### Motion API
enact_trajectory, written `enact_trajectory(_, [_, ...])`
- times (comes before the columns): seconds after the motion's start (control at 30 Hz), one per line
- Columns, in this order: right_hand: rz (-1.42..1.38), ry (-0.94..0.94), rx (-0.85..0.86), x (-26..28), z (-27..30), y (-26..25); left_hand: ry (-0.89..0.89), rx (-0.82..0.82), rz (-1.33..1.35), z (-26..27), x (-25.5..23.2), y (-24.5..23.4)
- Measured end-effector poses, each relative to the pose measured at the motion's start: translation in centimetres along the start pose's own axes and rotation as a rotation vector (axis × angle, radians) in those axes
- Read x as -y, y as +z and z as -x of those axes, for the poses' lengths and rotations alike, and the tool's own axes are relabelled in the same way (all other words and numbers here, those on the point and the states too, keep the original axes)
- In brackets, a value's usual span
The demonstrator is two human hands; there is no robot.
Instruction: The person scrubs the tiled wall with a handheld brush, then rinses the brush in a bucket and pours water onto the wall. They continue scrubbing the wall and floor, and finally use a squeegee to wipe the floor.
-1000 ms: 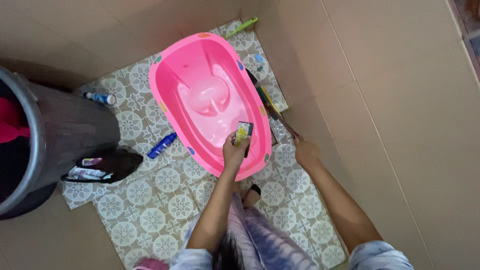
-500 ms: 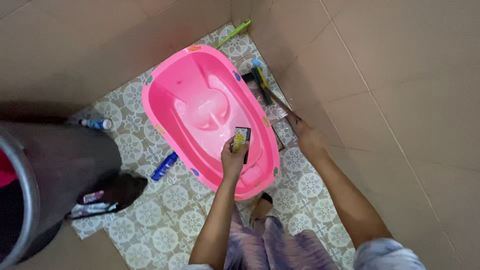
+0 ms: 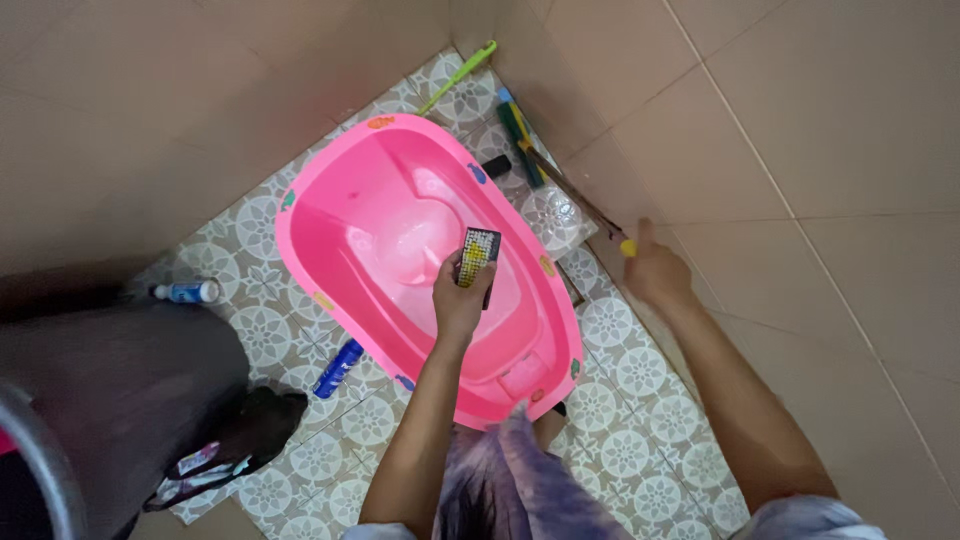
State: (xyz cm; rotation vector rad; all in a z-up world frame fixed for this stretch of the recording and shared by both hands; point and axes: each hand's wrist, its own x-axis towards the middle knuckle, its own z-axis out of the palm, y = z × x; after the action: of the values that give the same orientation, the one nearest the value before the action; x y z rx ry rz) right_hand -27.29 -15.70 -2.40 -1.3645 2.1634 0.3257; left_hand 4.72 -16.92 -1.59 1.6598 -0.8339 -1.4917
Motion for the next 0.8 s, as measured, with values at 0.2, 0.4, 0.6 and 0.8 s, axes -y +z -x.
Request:
enact_trajectory(0.2, [-0.600,0.080,0.460,-4.4,-10.8,5.1,-0.122,0.041,0.019,0.0,1.8,0.9])
enact_trajectory(0.4, [-1.108,0.253,0.797,-3.2,-14.9,12.6,-0.129,0.018,0.066,0.7,4.6,0.0])
enact_trajectory(0.6, [-1.115,0.475,0.515,1.2,-7.9,20.3,-0.142,0.002,0.129,0.0,7.2,-0.5])
enact_trajectory(0.8, [-0.466,-0.026,-0.089,-0.3,-8.8,27.1,-0.127,-0.010,0.081,-0.2,8.4,-1.8])
